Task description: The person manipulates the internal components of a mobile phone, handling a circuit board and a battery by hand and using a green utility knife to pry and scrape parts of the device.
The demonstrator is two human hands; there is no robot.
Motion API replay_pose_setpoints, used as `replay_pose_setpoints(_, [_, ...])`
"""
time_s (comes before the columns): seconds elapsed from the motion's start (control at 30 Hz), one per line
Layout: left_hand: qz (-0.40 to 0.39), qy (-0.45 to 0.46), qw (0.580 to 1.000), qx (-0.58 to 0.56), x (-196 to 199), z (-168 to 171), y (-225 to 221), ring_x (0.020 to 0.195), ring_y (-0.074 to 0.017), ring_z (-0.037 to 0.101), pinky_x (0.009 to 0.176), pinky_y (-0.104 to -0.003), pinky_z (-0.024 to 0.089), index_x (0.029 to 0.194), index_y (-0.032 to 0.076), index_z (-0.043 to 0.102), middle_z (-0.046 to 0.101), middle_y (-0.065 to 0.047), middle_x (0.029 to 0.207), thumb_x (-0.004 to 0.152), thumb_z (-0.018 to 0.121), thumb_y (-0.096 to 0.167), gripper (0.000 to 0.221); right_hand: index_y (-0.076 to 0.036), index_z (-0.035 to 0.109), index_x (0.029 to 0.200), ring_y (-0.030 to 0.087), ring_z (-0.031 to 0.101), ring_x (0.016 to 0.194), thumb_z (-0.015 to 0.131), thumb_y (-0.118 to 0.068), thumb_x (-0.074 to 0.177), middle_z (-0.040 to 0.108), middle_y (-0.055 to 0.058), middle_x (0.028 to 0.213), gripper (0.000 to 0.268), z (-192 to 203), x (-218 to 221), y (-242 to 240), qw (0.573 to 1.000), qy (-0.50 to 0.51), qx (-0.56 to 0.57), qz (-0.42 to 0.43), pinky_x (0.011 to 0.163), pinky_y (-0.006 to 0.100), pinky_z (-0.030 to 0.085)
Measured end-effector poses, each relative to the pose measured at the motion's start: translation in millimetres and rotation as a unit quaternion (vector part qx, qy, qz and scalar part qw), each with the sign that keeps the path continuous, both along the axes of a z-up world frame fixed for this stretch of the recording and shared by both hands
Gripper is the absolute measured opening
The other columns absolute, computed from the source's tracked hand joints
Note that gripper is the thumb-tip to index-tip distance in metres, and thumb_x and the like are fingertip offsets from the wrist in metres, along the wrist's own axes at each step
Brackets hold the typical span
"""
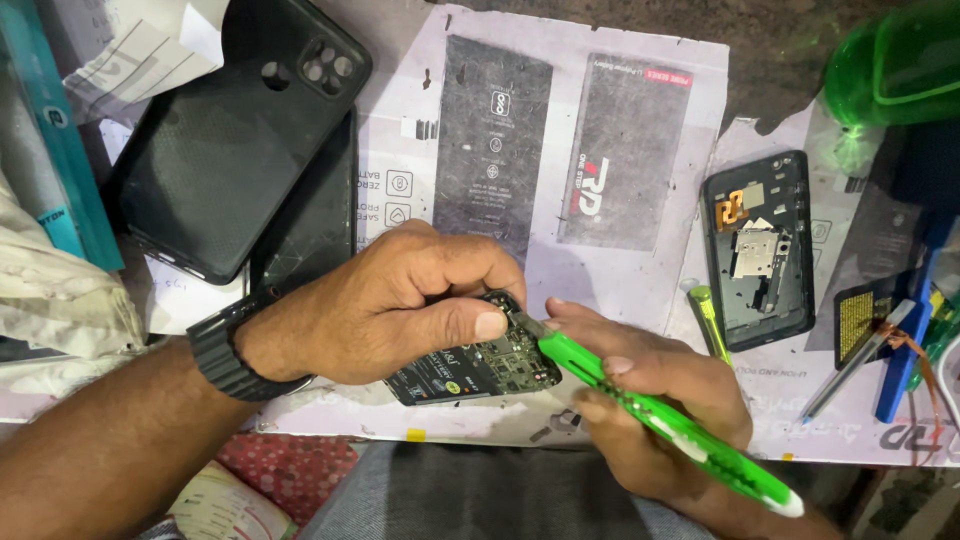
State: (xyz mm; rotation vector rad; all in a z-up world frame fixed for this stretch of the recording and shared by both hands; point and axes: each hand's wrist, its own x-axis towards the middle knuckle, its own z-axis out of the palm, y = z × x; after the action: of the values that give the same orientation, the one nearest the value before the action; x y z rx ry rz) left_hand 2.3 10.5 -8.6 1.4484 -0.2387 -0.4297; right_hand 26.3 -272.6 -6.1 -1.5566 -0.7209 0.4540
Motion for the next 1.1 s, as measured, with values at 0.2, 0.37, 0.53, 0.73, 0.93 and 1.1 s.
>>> replay_pose_setpoints(0.2, [0.006,-0.003,1.0,-0.008,-0.6,-2.2,-1.2,0.062,-0.0069,0.062,0.056,-0.026,0.049,0.11,0.006,0.067,0.067,0.002,0.072,0.106,0.057,0.034,0.03,-0.007,0.04,0.125,0.042,0.07,0.125,0.06,-0.006,0.105,0.067,0.03,0.127,0.029,11.3,0.8,2.5,1.0,0.013,-0.015,-0.02,0.108,0.05,0.061])
replay_pose_setpoints(0.37, [0.004,-0.002,1.0,0.0,-0.4,-1.4,-1.5,0.063,-0.0077,0.062,0.057,-0.026,0.049,0.109,0.006,0.067,0.068,0.001,0.073,0.106,0.058,0.034,0.03,-0.005,0.046,0.124,0.038,0.075,0.119,0.061,-0.004,0.102,0.069,0.031,0.125,0.026,16.1,6.2,4.3,0.999,-0.01,-0.047,-0.007,0.102,0.045,0.063])
replay_pose_setpoints(0.53, [0.002,-0.019,1.0,-0.018,0.4,0.4,0.1,0.068,-0.0075,0.066,0.061,-0.025,0.05,0.112,0.006,0.065,0.07,0.001,0.079,0.109,0.058,0.034,0.029,-0.004,0.047,0.124,0.036,0.075,0.119,0.061,-0.003,0.104,0.069,0.031,0.126,0.025,14.0,4.8,5.1,0.999,-0.011,-0.031,-0.003,0.102,0.042,0.064])
replay_pose_setpoints(0.73, [0.001,-0.013,1.0,-0.021,-0.2,-1.6,-1.1,0.063,-0.0065,0.064,0.056,-0.025,0.048,0.11,0.007,0.066,0.069,0.001,0.075,0.107,0.058,0.034,0.028,-0.005,0.043,0.125,0.034,0.076,0.117,0.059,-0.003,0.104,0.069,0.032,0.125,0.027,11.3,3.0,1.6,0.999,-0.009,-0.035,-0.015,0.099,0.041,0.065])
replay_pose_setpoints(0.93, [-0.002,-0.015,1.0,-0.015,-0.3,-2.6,-1.3,0.061,-0.0059,0.063,0.054,-0.024,0.047,0.11,0.008,0.065,0.069,0.002,0.073,0.107,0.058,0.035,0.028,-0.005,0.044,0.125,0.033,0.076,0.113,0.06,-0.003,0.103,0.07,0.032,0.123,0.028,10.4,2.6,0.0,0.999,-0.007,-0.037,-0.008,0.098,0.042,0.065])
replay_pose_setpoints(1.1, [0.0,-0.012,1.0,-0.011,-1.4,-3.2,-1.0,0.061,-0.0063,0.063,0.054,-0.024,0.047,0.111,0.007,0.065,0.068,0.001,0.073,0.107,0.058,0.035,0.029,-0.004,0.046,0.124,0.033,0.076,0.114,0.061,-0.002,0.102,0.069,0.032,0.124,0.027,11.9,1.8,2.0,0.999,0.001,-0.034,-0.011,0.098,0.042,0.064])
